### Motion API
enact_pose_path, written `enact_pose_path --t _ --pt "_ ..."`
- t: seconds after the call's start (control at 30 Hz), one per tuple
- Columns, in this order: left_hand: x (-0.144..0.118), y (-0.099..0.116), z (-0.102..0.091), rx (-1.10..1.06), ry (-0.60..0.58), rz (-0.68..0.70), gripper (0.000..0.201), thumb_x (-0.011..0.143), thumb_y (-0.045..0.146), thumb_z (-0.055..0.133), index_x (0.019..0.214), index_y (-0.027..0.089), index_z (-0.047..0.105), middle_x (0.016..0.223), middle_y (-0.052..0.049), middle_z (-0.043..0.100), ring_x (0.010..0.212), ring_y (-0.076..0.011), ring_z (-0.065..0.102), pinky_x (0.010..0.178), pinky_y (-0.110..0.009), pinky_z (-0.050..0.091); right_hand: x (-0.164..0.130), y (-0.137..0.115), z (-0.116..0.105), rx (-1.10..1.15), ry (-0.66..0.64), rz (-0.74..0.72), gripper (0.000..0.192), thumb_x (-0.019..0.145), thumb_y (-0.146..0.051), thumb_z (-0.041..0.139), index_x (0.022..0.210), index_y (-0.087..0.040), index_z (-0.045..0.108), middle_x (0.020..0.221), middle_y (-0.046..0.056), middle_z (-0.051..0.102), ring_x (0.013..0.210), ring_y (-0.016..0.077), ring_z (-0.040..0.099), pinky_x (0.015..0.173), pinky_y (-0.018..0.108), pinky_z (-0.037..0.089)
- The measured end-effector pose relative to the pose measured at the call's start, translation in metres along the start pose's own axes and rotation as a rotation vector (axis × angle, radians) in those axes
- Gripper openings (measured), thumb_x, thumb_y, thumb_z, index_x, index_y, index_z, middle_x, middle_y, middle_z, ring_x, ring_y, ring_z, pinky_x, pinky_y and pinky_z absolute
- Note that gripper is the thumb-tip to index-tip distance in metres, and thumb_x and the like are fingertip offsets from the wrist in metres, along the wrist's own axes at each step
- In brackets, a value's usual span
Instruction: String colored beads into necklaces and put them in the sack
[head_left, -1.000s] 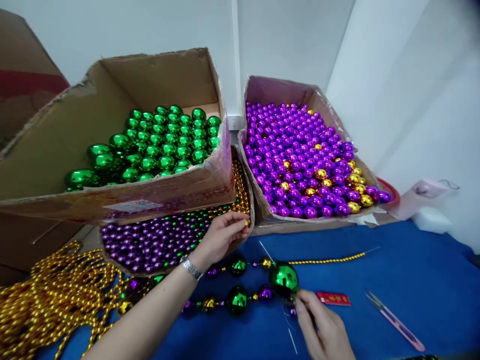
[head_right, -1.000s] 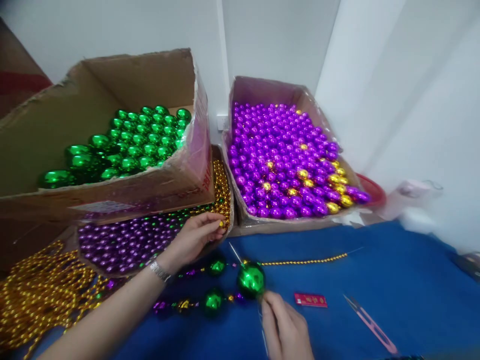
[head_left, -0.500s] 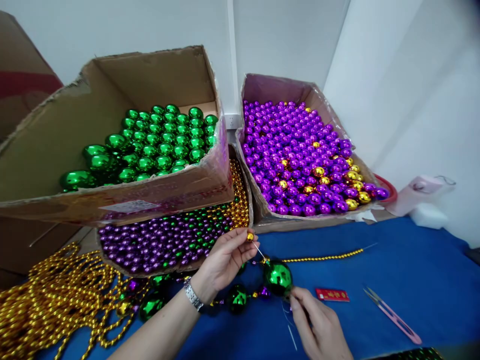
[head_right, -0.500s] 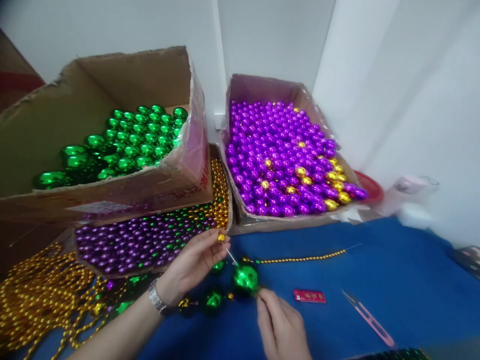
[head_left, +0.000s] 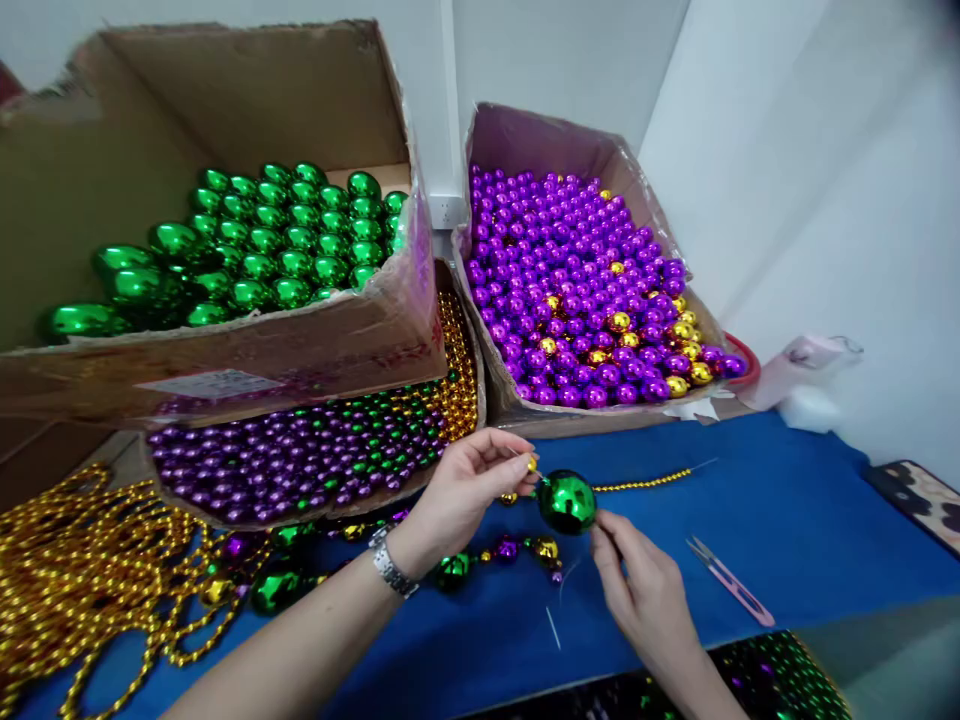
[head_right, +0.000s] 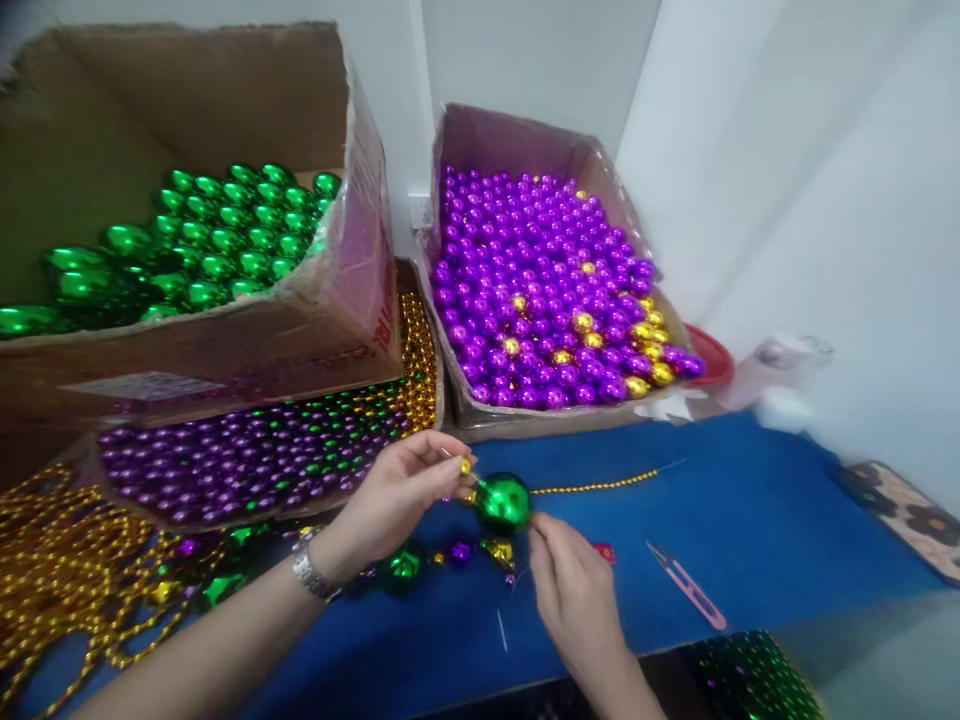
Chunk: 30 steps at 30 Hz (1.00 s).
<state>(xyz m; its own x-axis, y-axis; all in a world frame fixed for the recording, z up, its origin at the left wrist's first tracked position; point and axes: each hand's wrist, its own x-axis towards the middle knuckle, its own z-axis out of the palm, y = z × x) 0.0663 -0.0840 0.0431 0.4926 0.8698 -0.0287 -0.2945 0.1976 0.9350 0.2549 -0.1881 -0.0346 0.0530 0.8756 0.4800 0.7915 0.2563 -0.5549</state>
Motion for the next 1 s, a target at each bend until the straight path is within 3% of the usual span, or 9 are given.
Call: enact_pose_path --t 0.13,0.27,0.37,0.43,0.57,0.7,0.77,0.87,1.0 --pt "0.003 -0.021 0.014 0.084 0.002 -0.01 0.018 0.077 0.027 0.068 0.089 0.012 0.067 0.085 -0.006 0.068 0.07 -0.0117 0.061 0.07 -0.025 0.05 -0.009 0.019 -0.002 -0.001 -0.053 0.083 0.02 0.095 -0.025 0.038 0.102 -0.02 0.055 0.082 0.005 0.066 0.071 0.0169 0.063 0.064 0.026 0.046" --pt "0.006 -0.054 0.019 0.225 0.02 -0.032 0.022 0.08 0.03 0.064 0.093 0.013 0.069 0.086 -0.007 0.07 0.073 -0.0144 0.062 0.071 -0.027 0.05 -0.027 0.037 0.014 0.038 -0.135 0.177 0.017 0.095 -0.027 0.037 0.094 -0.021 0.053 0.073 0.002 0.063 0.063 0.0156 0.061 0.058 0.024 0.045" --pt "0.008 -0.074 0.02 0.384 -0.007 0.066 0.017 0.081 0.027 0.062 0.087 0.013 0.07 0.092 -0.009 0.069 0.082 -0.0172 0.063 0.075 -0.028 0.05 -0.038 0.05 0.027 0.031 -0.153 0.194 0.018 0.093 -0.026 0.038 0.086 -0.02 0.054 0.075 0.003 0.063 0.068 0.0173 0.062 0.061 0.026 0.047" --pt "0.01 -0.081 0.022 0.49 -0.047 0.155 0.015 0.082 0.025 0.061 0.082 0.014 0.071 0.095 -0.009 0.067 0.088 -0.0182 0.062 0.079 -0.028 0.048 -0.041 0.056 0.028 0.017 -0.15 0.201 0.017 0.091 -0.026 0.041 0.091 -0.02 0.057 0.086 0.006 0.064 0.079 0.0201 0.063 0.069 0.029 0.049" --pt "0.015 -0.069 0.033 0.621 -0.155 0.226 0.017 0.085 0.026 0.057 0.086 0.016 0.071 0.09 -0.007 0.067 0.084 -0.017 0.062 0.077 -0.027 0.048 -0.035 0.058 0.011 -0.004 -0.098 0.258 0.027 0.093 -0.026 0.039 0.115 -0.02 0.054 0.107 0.009 0.063 0.094 0.0211 0.062 0.079 0.032 0.049" --pt "0.022 -0.04 0.051 0.566 -0.216 0.229 0.017 0.085 0.025 0.057 0.089 0.015 0.07 0.089 -0.007 0.069 0.082 -0.0172 0.064 0.074 -0.027 0.049 -0.017 0.042 -0.007 0.08 -0.045 0.238 0.033 0.094 -0.027 0.04 0.125 -0.023 0.049 0.116 0.007 0.059 0.099 0.0187 0.06 0.083 0.029 0.048" --pt "0.026 -0.028 0.058 0.508 -0.209 0.212 0.017 0.084 0.025 0.058 0.089 0.014 0.069 0.088 -0.007 0.07 0.081 -0.0178 0.064 0.073 -0.027 0.051 -0.01 0.034 -0.008 0.15 -0.045 0.186 0.031 0.094 -0.026 0.042 0.123 -0.022 0.052 0.113 0.007 0.061 0.101 0.019 0.059 0.086 0.03 0.047" --pt "0.028 -0.019 0.061 0.444 -0.174 0.197 0.017 0.083 0.025 0.06 0.088 0.012 0.069 0.086 -0.008 0.07 0.079 -0.0183 0.064 0.073 -0.029 0.052 -0.008 0.031 -0.006 0.211 -0.049 0.171 0.024 0.094 -0.025 0.042 0.111 -0.021 0.059 0.098 0.006 0.065 0.085 0.0163 0.063 0.076 0.026 0.049" --pt "0.024 -0.034 0.054 0.466 -0.206 0.214 0.023 0.084 0.025 0.056 0.103 0.014 0.064 0.102 -0.01 0.067 0.09 -0.0191 0.063 0.08 -0.031 0.051 -0.009 0.033 -0.011 0.264 -0.014 0.259 0.023 0.095 -0.028 0.042 0.107 -0.02 0.06 0.084 0.004 0.064 0.071 0.014 0.062 0.065 0.023 0.049"
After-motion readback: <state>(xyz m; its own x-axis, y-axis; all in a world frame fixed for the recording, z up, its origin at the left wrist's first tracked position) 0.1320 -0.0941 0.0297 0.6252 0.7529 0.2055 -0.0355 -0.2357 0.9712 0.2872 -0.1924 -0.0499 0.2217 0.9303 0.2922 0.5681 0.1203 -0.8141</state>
